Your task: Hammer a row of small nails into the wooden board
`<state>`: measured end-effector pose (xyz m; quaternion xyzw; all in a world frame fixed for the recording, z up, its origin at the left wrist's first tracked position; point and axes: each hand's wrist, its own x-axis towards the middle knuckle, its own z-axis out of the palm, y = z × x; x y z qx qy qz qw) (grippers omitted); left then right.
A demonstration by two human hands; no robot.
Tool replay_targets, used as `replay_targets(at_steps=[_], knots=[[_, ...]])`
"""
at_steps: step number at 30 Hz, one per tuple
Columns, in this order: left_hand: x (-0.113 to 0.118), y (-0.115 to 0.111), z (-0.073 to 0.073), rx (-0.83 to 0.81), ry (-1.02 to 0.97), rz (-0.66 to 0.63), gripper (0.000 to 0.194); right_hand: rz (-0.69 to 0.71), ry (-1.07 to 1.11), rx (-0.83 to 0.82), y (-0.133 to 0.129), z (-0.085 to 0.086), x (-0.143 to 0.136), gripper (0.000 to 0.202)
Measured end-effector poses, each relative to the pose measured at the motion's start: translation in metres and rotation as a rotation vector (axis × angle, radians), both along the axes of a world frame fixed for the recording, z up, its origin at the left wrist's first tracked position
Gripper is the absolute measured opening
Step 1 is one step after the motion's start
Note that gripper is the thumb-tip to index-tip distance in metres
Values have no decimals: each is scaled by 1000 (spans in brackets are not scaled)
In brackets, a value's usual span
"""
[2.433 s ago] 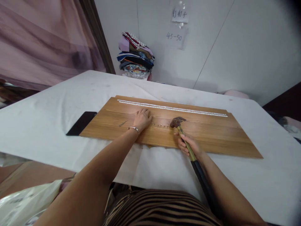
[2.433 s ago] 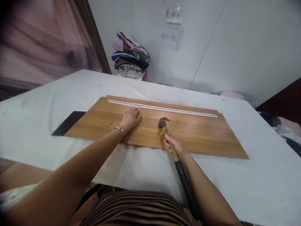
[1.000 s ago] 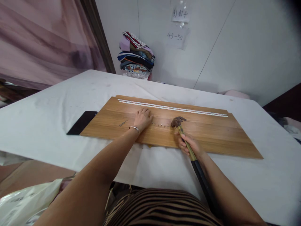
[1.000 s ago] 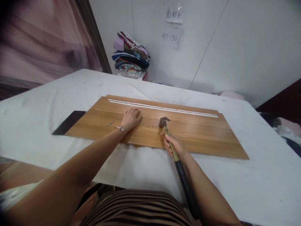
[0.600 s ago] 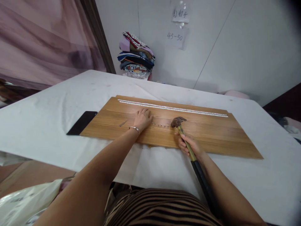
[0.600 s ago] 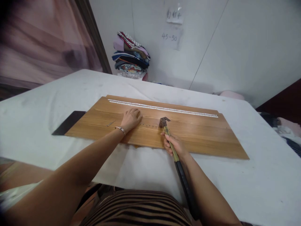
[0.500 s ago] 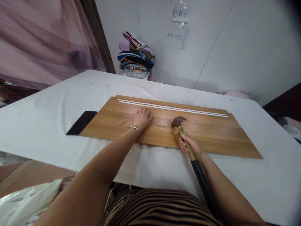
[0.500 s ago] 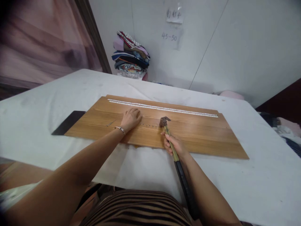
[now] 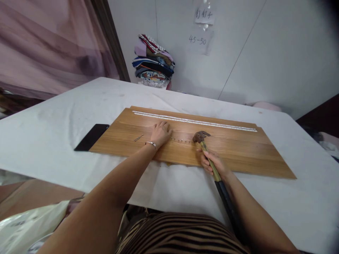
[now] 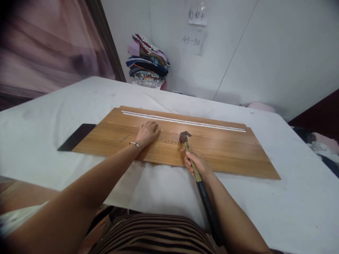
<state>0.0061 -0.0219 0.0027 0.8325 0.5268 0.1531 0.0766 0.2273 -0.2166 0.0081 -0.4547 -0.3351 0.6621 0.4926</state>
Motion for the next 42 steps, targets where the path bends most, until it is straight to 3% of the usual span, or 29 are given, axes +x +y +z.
replay_targets(at_steps=[42], knots=[[-1,5,-9,46,-23,2,29,5,-41,-12,0,-1,0,47]])
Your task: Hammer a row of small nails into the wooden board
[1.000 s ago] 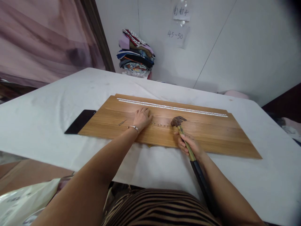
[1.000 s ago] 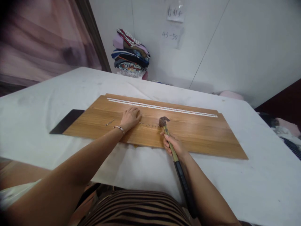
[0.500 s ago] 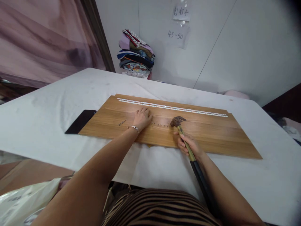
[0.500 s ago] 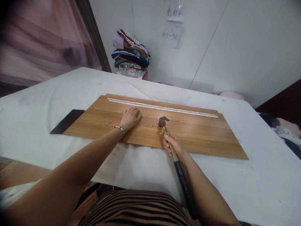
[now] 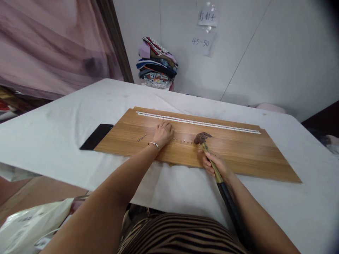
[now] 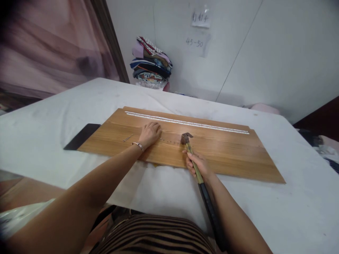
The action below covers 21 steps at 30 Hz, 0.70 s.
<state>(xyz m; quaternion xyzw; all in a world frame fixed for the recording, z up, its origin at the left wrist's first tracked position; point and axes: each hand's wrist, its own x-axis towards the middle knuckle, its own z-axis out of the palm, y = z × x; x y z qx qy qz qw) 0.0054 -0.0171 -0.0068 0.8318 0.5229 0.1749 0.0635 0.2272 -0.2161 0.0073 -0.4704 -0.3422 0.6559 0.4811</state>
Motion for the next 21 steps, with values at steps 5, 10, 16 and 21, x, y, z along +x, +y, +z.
replay_targets(at_steps=[5,10,16,21], knots=[[0,-1,2,-9,-3,-3,29,-10,25,5,0,-2,0,49],[0,-2,4,-13,2,-5,29,-4,42,12,1,-2,1,47],[-1,-1,2,-10,-5,-11,31,10,20,20,2,2,-1,46],[-1,0,2,-7,-7,0,31,-2,-7,24,0,5,-3,47]])
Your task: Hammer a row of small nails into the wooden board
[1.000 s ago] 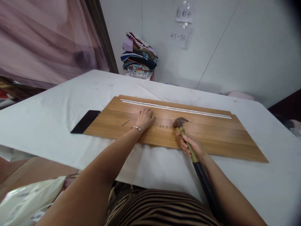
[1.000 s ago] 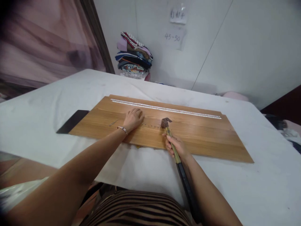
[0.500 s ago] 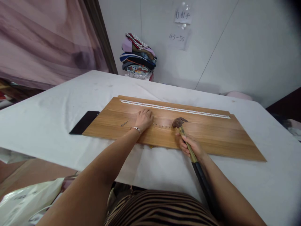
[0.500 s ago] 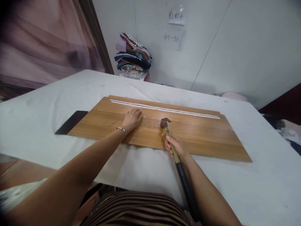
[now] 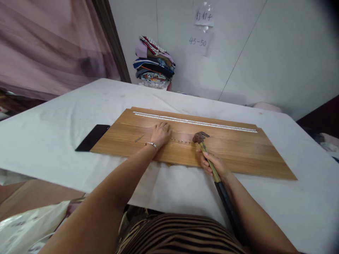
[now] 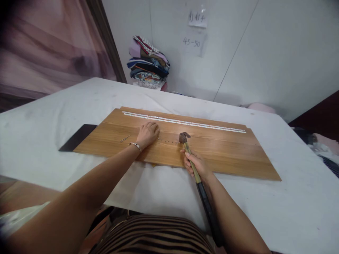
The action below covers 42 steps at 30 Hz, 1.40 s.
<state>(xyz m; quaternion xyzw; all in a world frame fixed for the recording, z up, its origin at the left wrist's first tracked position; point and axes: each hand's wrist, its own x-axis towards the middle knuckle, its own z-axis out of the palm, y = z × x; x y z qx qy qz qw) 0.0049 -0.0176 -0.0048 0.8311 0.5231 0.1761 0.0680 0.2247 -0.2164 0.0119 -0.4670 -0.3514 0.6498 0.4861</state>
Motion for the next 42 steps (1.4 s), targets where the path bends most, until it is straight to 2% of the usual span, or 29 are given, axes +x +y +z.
replay_targets(at_steps=[6,42], knots=[[0,-1,1,-10,11,-5,31,4,-6,-34,0,0,-1,50],[0,-1,1,2,2,-6,30,14,3,16,0,-1,1,45]])
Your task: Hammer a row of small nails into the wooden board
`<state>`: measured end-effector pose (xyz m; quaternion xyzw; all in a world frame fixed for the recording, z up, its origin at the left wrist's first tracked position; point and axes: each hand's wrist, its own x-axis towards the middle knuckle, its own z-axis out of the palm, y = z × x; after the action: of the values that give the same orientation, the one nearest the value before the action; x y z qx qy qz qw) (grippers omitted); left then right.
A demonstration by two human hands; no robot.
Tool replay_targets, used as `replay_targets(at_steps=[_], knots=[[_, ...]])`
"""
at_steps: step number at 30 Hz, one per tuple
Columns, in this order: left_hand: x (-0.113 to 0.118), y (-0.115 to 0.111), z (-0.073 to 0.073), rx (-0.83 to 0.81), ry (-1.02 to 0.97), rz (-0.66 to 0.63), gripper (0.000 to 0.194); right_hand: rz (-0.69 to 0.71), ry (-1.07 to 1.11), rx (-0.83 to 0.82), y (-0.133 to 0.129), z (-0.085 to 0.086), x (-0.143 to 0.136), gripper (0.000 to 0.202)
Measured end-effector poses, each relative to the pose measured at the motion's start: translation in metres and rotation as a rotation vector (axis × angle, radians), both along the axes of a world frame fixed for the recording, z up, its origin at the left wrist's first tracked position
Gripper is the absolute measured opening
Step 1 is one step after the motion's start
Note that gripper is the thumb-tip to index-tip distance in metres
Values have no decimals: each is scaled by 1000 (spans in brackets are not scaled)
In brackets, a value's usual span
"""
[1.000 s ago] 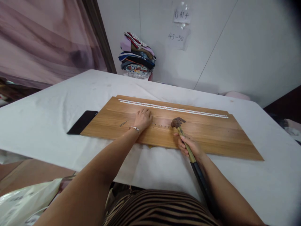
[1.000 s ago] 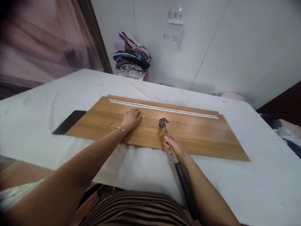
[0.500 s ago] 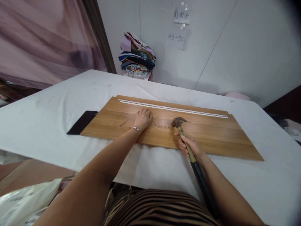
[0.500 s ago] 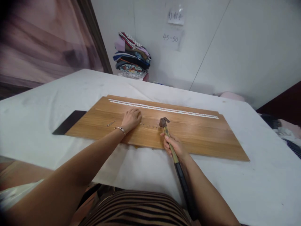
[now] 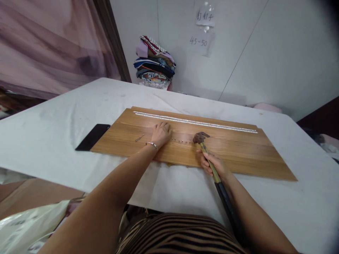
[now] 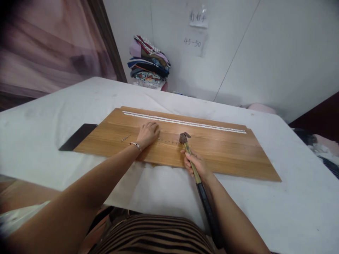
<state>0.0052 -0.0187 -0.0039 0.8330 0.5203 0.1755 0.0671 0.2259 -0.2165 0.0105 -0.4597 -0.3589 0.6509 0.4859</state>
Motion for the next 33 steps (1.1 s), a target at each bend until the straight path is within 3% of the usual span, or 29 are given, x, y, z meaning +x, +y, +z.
replay_targets(at_steps=[33], knots=[[1,-1,1,-3,19,8,29,-23,-13,-21,1,2,-1,49]])
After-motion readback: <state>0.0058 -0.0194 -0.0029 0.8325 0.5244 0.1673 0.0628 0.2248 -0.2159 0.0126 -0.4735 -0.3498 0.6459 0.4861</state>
